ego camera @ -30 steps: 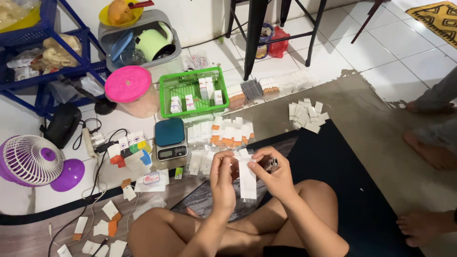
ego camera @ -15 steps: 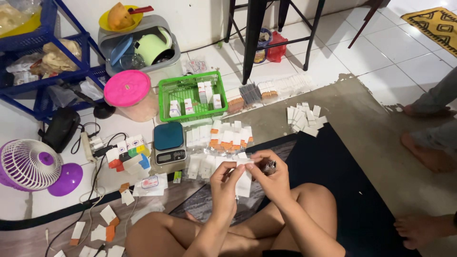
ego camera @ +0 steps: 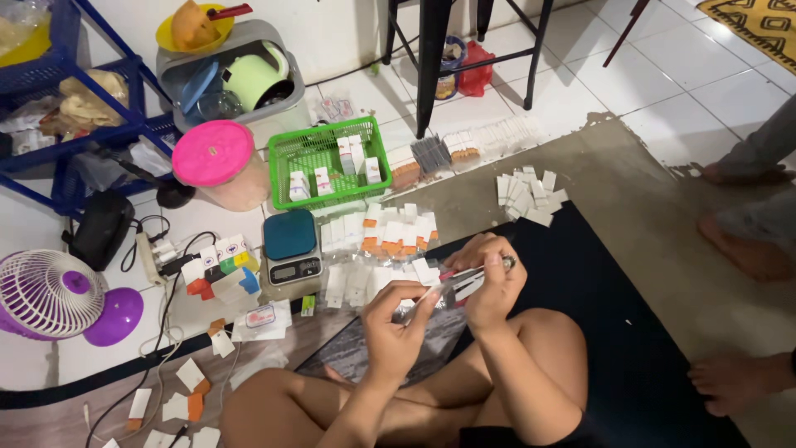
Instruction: The person sits on a mat and repeatedly folds small white rectangular paper pieces in half using both hands. The folded pieces are placed into a growing pile on the floor. The person continues this repetitive folding action throughout the clip.
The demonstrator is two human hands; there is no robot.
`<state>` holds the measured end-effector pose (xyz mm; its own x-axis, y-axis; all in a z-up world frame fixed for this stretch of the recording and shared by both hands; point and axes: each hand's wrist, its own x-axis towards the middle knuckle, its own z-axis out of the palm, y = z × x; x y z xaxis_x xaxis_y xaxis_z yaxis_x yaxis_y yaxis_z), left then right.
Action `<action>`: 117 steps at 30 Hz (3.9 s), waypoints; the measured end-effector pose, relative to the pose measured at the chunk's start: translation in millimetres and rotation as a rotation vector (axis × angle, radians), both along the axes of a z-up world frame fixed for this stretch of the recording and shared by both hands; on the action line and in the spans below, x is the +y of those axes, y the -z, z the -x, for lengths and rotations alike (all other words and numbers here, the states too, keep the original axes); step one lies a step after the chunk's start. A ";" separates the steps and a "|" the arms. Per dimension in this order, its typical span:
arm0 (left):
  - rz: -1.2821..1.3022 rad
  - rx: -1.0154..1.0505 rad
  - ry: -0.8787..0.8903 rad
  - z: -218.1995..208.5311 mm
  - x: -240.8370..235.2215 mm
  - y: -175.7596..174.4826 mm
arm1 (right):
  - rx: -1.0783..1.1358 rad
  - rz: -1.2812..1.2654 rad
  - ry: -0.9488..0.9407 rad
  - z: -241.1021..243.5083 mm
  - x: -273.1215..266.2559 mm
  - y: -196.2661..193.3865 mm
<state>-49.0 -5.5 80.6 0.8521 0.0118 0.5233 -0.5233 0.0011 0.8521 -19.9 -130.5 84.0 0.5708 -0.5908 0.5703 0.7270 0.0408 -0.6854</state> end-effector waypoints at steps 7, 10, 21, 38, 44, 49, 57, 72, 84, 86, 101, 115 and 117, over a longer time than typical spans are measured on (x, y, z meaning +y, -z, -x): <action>-0.063 -0.088 -0.012 3.7 -3.0 -5.7 | -0.100 0.012 0.028 1.4 11.7 -7.0; -0.065 -0.102 -0.026 4.8 -4.9 -4.8 | -0.103 -0.005 0.021 0.8 11.3 -7.4; -0.134 0.088 0.064 3.6 -13.9 41.7 | 0.018 -0.226 -0.091 -18.9 -4.2 49.0; -0.561 0.709 0.272 -83.3 -94.2 456.4 | 1.308 -0.142 0.271 101.1 -160.4 331.2; -0.629 0.392 0.174 -200.0 -236.5 241.6 | 1.092 0.172 -0.026 83.7 -162.4 297.0; -0.868 0.475 0.125 -229.4 -181.6 215.8 | 1.101 -0.180 -0.107 82.6 -159.3 312.0; -1.354 0.714 0.116 -178.3 -78.7 404.2 | 1.079 -0.032 -0.179 67.2 -139.9 284.5; -1.537 0.698 -0.013 -186.8 -123.1 456.4 | 1.079 0.045 -0.167 68.3 -140.9 289.5; -0.523 0.721 0.128 -143.4 -54.8 402.1 | 1.006 -0.069 -0.160 65.8 -148.0 309.5; -0.051 0.829 0.210 -128.0 -40.8 397.2 | 0.986 -0.307 -0.268 63.7 -150.8 317.4; 0.223 0.709 0.143 -47.0 -11.2 193.7 | 0.748 0.034 -0.272 30.9 -26.7 190.7; 0.017 0.361 0.104 -25.1 24.5 130.8 | 0.722 -0.171 -0.327 35.3 3.8 165.4; 0.036 0.356 0.117 -24.8 30.4 139.7 | 0.709 -0.197 -0.314 35.3 2.0 166.5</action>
